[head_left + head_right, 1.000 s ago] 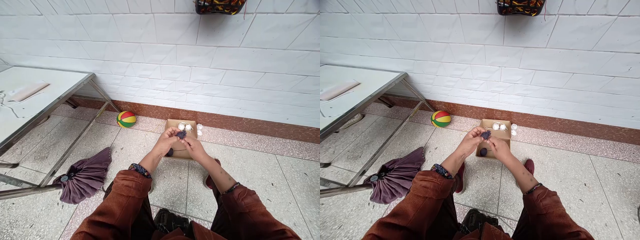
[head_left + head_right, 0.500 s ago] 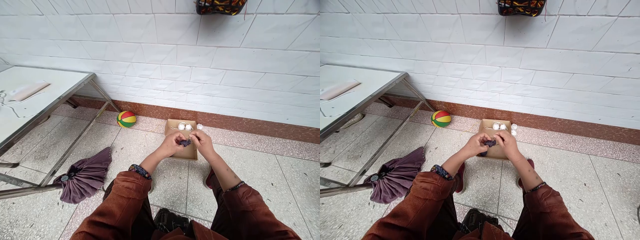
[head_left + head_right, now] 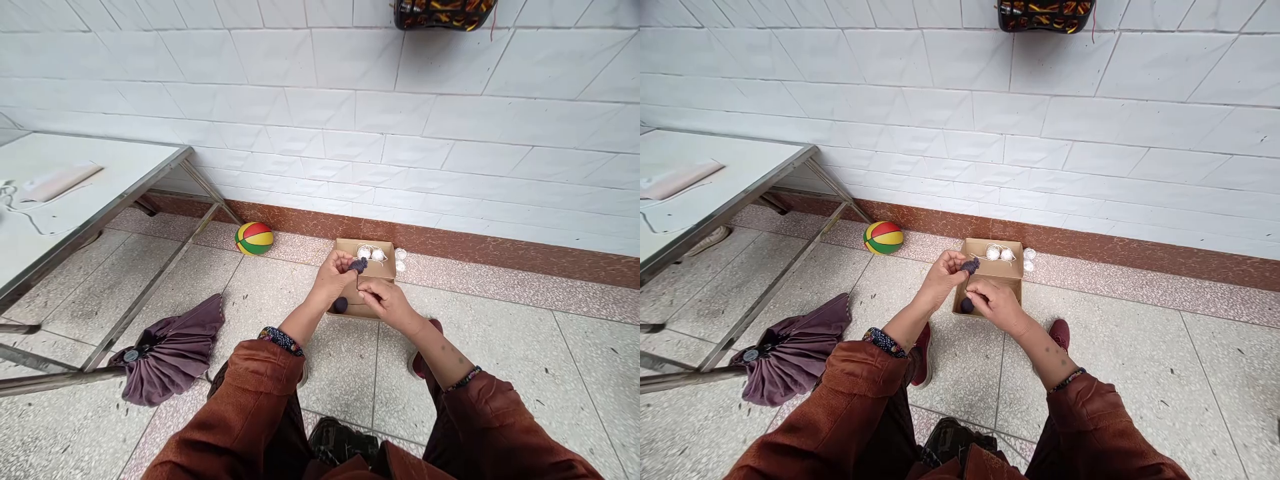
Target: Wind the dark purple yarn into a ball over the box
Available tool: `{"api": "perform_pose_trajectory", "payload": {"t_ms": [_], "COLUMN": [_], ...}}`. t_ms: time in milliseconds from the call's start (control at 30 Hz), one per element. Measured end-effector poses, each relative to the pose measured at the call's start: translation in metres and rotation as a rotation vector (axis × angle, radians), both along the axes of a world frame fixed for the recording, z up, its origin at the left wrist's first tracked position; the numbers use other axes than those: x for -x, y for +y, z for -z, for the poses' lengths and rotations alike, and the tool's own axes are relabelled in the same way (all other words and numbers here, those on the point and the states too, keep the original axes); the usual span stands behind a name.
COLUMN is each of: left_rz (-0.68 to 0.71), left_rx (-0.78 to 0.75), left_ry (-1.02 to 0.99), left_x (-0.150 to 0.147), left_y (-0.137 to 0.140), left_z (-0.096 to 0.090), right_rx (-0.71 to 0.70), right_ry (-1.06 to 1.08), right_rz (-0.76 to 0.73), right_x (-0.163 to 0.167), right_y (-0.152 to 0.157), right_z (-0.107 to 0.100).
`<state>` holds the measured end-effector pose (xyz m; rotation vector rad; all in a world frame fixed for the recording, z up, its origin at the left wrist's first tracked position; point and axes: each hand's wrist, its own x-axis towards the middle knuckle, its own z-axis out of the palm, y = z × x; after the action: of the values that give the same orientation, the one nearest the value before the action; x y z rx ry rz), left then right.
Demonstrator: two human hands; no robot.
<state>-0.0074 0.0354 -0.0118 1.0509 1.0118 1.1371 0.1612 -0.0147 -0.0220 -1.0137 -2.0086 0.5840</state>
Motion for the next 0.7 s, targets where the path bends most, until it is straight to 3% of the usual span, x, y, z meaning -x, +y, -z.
{"api": "perform_pose_trajectory", "payload": {"t_ms": [167, 300, 367, 500, 700], "left_rz": [0.183, 0.381, 0.351, 0.146, -0.053], "left_rx": [-0.096, -0.056, -0.026, -0.006, -0.097], "left_ry": [0.128, -0.038, -0.149, -0.227, 0.116], "left_x": [-0.003, -0.002, 0.0, 0.002, 0.001], "left_y": [-0.008, -0.014, -0.013, -0.005, 0.003], "left_z": [-0.008, -0.019, -0.019, -0.011, 0.003], "right_rx": [-0.022, 0.026, 0.054, 0.06, -0.02], "right_ry": [0.122, 0.138, 0.136, 0.06, -0.08], "right_rz": [0.143, 0.259, 0.259, 0.164, -0.083], "right_x": [-0.02, -0.027, -0.021, -0.003, 0.002], "right_y": [0.013, 0.023, 0.022, 0.01, -0.006], "right_z": [-0.007, 0.001, 0.007, 0.012, -0.003]}}
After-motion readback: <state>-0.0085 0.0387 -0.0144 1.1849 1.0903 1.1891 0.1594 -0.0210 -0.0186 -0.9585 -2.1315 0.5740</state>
